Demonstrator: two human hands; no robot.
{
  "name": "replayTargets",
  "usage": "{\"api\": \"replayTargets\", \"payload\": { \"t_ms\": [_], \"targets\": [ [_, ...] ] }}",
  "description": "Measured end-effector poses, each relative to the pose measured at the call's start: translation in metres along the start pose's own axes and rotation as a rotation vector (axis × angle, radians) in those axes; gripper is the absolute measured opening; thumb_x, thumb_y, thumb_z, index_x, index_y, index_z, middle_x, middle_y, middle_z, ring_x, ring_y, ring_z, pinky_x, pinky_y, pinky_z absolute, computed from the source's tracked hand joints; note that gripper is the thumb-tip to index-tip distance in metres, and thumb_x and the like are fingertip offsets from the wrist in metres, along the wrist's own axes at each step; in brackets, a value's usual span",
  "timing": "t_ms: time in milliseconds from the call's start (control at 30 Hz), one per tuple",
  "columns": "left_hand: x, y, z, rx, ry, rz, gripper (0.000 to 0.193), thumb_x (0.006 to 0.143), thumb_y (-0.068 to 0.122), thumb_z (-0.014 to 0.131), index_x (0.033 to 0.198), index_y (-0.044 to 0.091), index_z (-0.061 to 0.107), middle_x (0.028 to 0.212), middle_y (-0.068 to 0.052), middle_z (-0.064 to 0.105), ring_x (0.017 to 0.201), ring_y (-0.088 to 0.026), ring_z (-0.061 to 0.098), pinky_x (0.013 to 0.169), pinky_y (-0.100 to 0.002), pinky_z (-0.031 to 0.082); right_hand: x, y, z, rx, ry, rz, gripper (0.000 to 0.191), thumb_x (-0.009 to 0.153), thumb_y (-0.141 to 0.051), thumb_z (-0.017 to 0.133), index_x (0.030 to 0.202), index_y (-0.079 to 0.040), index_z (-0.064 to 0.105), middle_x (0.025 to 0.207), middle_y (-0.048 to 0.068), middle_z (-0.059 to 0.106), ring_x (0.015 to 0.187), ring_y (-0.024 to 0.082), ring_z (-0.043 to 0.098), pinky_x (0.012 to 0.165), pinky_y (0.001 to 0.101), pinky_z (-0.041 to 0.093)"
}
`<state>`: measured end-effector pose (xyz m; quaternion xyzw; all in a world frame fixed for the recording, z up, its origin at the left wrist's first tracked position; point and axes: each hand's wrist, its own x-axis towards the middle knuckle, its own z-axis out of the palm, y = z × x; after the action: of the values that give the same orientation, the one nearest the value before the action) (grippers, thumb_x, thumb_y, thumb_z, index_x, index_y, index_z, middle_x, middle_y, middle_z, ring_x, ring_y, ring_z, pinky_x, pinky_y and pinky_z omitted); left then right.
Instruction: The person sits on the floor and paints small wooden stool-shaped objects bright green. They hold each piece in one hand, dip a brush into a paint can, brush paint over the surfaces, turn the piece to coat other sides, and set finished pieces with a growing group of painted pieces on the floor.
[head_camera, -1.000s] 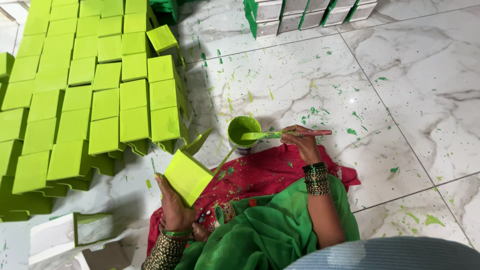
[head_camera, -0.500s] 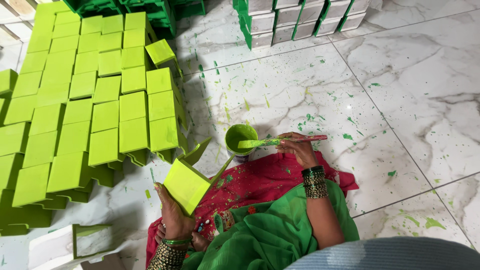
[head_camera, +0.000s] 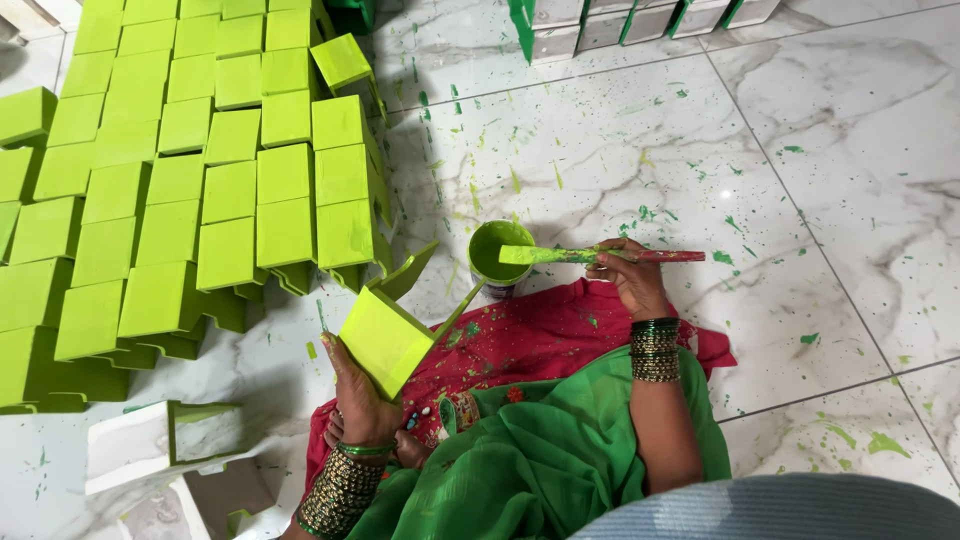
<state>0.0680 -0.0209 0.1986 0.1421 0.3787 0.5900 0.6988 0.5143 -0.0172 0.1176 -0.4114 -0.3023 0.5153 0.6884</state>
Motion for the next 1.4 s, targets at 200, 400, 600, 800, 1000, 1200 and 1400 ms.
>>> {"api": "replayTargets", "payload": {
  "t_ms": [200,400,600,800,1000,1200,1400],
  "targets": [
    [-0.001,0.0,0.002,0.054,0.066,-0.011,0.066,0.1,0.064,0.038,0.144,0.016,0.052,0.138,0.0,0.06,0.122,-0.019,0.058,0.105,-0.038,0.048,0.0,-0.001,-0.002,-0.102,0.097,0.011,0.019,0.089,0.001,0.075,0.107,0.004,0.069,0.091,0.012,0.072,0.077,0.021,0.073,0.072,0.0358,0.065],
    [0.002,-0.002,0.0,0.062,0.012,0.035,0.067,0.101,0.064,0.038,0.145,0.015,0.052,0.137,-0.001,0.061,0.122,-0.019,0.059,0.105,-0.038,0.049,0.0,-0.003,-0.003,-0.091,0.112,0.001,0.019,0.089,-0.001,0.074,0.107,0.005,0.069,0.092,0.012,0.073,0.076,0.021,0.074,0.072,0.0358,0.066],
    [0.003,-0.002,-0.005,-0.002,-0.021,0.029,0.066,0.101,0.064,0.041,0.144,0.016,0.052,0.133,0.001,0.062,0.117,-0.018,0.06,0.101,-0.037,0.051,-0.003,-0.008,-0.003,-0.077,0.164,0.008,0.023,0.088,-0.002,0.074,0.11,0.004,0.069,0.096,0.012,0.073,0.078,0.021,0.074,0.07,0.0342,0.065],
    [0.003,0.0,-0.006,-0.058,-0.041,0.007,0.067,0.098,0.067,0.045,0.141,0.017,0.055,0.131,0.003,0.064,0.115,-0.017,0.061,0.099,-0.036,0.052,-0.008,-0.011,-0.002,-0.109,0.155,-0.017,0.023,0.088,-0.002,0.075,0.11,0.006,0.069,0.098,0.013,0.073,0.078,0.019,0.073,0.07,0.0309,0.066],
    [0.004,0.002,-0.004,-0.073,-0.018,0.013,0.071,0.097,0.07,0.046,0.14,0.015,0.057,0.128,0.002,0.064,0.113,-0.017,0.061,0.097,-0.035,0.052,-0.009,-0.018,0.009,-0.193,0.202,-0.075,0.022,0.088,0.001,0.076,0.109,0.006,0.069,0.099,0.013,0.073,0.081,0.018,0.072,0.071,0.0323,0.065],
    [0.002,0.011,0.007,-0.069,0.0,0.005,0.074,0.091,0.074,0.043,0.142,0.022,0.054,0.135,0.004,0.061,0.118,-0.018,0.06,0.098,-0.039,0.051,-0.022,-0.034,0.022,0.006,0.217,-0.222,0.015,0.093,-0.003,0.072,0.107,0.002,0.069,0.096,0.013,0.072,0.078,0.022,0.072,0.072,0.0366,0.065],
    [-0.004,0.018,0.019,-0.076,0.008,0.012,0.072,0.087,0.077,0.043,0.136,0.026,0.054,0.117,0.004,0.059,0.106,-0.019,0.059,0.091,-0.048,0.056,-0.039,-0.057,0.027,0.226,0.195,-0.35,0.007,0.099,-0.001,0.068,0.106,0.002,0.068,0.1,0.016,0.072,0.077,0.026,0.069,0.067,0.0392,0.062]
  ]
}}
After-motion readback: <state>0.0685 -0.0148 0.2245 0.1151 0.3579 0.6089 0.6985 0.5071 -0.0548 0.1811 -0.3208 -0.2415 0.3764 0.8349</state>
